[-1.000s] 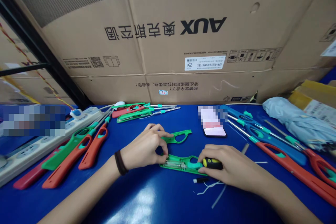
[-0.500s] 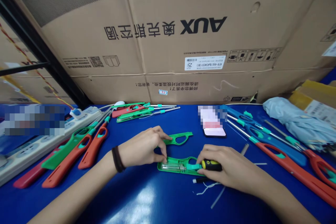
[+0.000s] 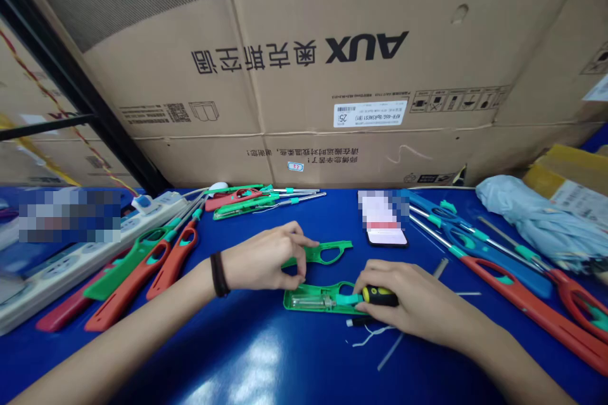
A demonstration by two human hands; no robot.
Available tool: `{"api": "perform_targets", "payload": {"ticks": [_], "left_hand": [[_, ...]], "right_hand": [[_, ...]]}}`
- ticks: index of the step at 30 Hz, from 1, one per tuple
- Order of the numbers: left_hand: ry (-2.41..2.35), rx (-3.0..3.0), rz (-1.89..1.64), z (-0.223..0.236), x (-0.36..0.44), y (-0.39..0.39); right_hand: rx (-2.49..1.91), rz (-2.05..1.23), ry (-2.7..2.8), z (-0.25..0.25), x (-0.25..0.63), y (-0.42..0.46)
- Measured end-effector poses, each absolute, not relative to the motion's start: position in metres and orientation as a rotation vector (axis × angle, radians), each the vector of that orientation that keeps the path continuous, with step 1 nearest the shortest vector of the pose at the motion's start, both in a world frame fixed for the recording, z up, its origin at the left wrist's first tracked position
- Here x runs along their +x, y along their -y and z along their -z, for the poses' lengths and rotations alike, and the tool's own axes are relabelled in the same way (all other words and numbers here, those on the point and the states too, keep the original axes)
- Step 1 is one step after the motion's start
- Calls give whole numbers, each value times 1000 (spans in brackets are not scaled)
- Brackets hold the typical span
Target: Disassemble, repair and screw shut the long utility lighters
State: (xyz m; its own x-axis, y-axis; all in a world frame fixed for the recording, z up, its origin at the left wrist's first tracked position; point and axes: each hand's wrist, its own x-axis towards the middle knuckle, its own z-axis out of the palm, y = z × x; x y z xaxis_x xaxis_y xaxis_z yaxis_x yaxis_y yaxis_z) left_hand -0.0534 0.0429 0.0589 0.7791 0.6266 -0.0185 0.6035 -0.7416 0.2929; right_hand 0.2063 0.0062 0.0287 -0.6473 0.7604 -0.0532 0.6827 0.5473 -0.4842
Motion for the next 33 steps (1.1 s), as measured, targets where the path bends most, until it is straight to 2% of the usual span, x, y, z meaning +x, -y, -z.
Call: {"api": "perform_targets", "payload": {"ticks": [7, 12, 24, 33], "left_hand": [[-994, 2776, -225, -48, -48, -52], [-948, 2744, -537, -42, -45, -31], [-954, 2478, -510, -18, -58, -15], [-981, 2530, -845, -5, -59, -19]], "right_hand": [[-1250, -696, 2595, -28, 208, -6], [-1235, -691, 2558, -29, 208, -6], [-1264, -690, 2513, -27, 207, -7], [-1398, -614, 2518, -32, 211, -10]]}}
